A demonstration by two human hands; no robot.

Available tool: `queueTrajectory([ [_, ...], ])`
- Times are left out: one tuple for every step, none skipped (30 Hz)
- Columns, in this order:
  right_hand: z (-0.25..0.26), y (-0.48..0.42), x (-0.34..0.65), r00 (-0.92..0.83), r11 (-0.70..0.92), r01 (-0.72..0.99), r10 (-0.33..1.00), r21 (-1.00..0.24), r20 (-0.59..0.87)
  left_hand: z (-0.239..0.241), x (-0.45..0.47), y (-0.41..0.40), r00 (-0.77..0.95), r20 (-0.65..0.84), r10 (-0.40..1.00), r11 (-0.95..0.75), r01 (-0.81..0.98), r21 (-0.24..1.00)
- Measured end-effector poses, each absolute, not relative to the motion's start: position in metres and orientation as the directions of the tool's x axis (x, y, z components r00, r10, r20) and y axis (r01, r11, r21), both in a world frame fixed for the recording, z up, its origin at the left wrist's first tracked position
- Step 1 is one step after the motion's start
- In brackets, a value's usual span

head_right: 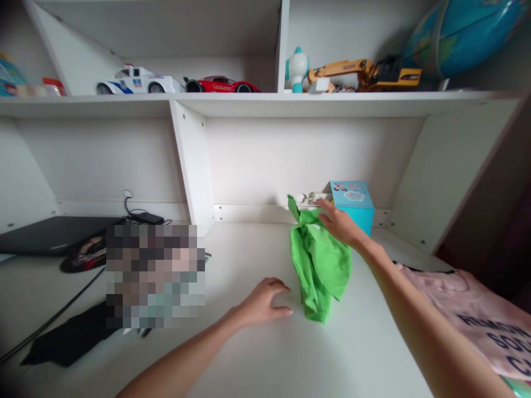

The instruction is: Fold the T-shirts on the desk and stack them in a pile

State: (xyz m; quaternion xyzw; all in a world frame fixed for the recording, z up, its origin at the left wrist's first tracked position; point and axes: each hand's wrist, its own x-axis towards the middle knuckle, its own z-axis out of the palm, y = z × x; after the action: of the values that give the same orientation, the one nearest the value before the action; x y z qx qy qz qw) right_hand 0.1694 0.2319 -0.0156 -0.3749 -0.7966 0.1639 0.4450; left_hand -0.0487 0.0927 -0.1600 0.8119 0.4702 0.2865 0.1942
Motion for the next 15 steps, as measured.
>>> queueTrajectory([
  [-0.028, 0.228, 0.172, -0.396, 0.659, 0.479, 0.752, -0.581, 0.527, -0.162, -0.046, 0.094, 0.374, 0.303, 0.877, -0.481, 0.659, 0.579],
  [-0.043, 0.221, 0.174, -0.456, 0.654, 0.497, 0.756, -0.570, 0.470, -0.163, -0.044, 0.094, 0.349, 0.317, 0.882, -0.472, 0.666, 0.577],
  [-0.058, 0.212, 0.177, -0.511, 0.651, 0.508, 0.755, -0.563, 0.412, -0.162, -0.042, 0.094, 0.331, 0.325, 0.886, -0.463, 0.674, 0.576],
  [-0.073, 0.201, 0.178, -0.567, 0.650, 0.517, 0.748, -0.557, 0.346, -0.161, -0.041, 0.094, 0.321, 0.327, 0.889, -0.457, 0.682, 0.571],
  [-0.087, 0.190, 0.177, -0.622, 0.650, 0.527, 0.734, -0.548, 0.273, -0.159, -0.039, 0.094, 0.321, 0.322, 0.891, -0.453, 0.692, 0.562],
  [-0.100, 0.179, 0.175, -0.669, 0.654, 0.542, 0.716, -0.528, 0.201, -0.158, -0.037, 0.094, 0.325, 0.316, 0.891, -0.452, 0.704, 0.548],
  [-0.112, 0.168, 0.172, -0.700, 0.661, 0.561, 0.700, -0.497, 0.142, -0.157, -0.035, 0.094, 0.334, 0.310, 0.890, -0.454, 0.717, 0.530],
  [-0.121, 0.159, 0.168, -0.715, 0.670, 0.583, 0.692, -0.459, 0.102, -0.157, -0.033, 0.094, 0.342, 0.304, 0.889, -0.455, 0.732, 0.508],
  [-0.129, 0.151, 0.163, -0.714, 0.675, 0.605, 0.695, -0.422, 0.088, -0.157, -0.030, 0.093, 0.349, 0.297, 0.889, -0.455, 0.747, 0.485],
  [-0.134, 0.145, 0.159, -0.699, 0.673, 0.625, 0.708, -0.396, 0.100, -0.158, -0.028, 0.093, 0.354, 0.292, 0.889, -0.455, 0.758, 0.467],
  [-0.137, 0.140, 0.154, -0.676, 0.664, 0.638, 0.725, -0.390, 0.130, -0.158, -0.026, 0.092, 0.365, 0.287, 0.886, -0.462, 0.760, 0.458],
  [-0.138, 0.136, 0.151, -0.654, 0.654, 0.642, 0.740, -0.400, 0.159, -0.159, -0.024, 0.091, 0.383, 0.283, 0.880, -0.475, 0.749, 0.463],
  [-0.139, 0.132, 0.149, -0.633, 0.642, 0.639, 0.752, -0.423, 0.184, -0.159, -0.022, 0.090, 0.400, 0.279, 0.873, -0.487, 0.729, 0.481],
  [-0.138, 0.129, 0.148, -0.615, 0.631, 0.629, 0.761, -0.454, 0.206, -0.158, -0.021, 0.088, 0.414, 0.276, 0.867, -0.497, 0.703, 0.508],
  [-0.136, 0.125, 0.148, -0.592, 0.617, 0.615, 0.773, -0.491, 0.230, -0.157, -0.020, 0.085, 0.416, 0.282, 0.865, -0.501, 0.676, 0.540],
])
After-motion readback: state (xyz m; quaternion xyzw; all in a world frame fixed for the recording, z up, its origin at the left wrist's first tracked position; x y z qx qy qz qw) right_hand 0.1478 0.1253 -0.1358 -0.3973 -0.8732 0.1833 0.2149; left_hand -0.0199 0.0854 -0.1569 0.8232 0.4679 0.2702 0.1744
